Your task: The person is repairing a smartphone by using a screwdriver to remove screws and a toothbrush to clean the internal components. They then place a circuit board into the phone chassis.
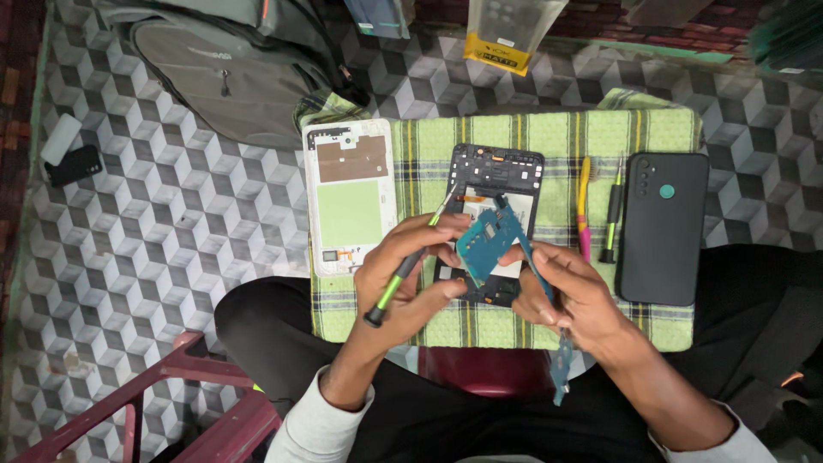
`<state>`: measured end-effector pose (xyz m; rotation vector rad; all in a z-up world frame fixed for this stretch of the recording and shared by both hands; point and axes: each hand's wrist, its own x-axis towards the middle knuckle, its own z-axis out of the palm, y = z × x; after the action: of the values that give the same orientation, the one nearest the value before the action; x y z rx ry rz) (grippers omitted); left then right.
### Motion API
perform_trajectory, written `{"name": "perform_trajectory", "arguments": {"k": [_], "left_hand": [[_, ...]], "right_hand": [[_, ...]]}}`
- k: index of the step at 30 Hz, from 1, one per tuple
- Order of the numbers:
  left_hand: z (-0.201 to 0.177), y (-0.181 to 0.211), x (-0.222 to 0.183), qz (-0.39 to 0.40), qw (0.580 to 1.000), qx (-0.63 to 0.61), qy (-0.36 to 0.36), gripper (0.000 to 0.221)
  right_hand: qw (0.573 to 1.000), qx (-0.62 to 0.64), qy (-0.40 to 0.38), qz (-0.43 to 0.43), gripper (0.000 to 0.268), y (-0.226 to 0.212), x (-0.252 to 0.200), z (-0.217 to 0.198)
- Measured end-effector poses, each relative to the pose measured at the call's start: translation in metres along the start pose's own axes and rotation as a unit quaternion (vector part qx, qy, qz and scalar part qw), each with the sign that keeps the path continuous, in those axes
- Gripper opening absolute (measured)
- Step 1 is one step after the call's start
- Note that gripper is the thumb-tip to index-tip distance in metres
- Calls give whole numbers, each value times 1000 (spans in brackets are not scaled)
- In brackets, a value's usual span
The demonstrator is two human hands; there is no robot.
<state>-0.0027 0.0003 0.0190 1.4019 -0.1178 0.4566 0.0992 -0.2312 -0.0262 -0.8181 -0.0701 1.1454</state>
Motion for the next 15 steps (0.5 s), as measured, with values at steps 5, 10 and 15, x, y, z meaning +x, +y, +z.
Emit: {"name": "perform_trajectory", "arguments": {"k": [5,10,15], "left_hand": [[1,7,1,65,983,167,-33,52],[4,6,-1,90,981,172,-29,48],[6,3,-3,137,971,194,-33,48]], "right_hand": [[998,26,-42,45,38,6,3,-2],[996,-50,-14,74,39,13,5,-2],[994,-89,-51,46,42,16,8,-4]]}}
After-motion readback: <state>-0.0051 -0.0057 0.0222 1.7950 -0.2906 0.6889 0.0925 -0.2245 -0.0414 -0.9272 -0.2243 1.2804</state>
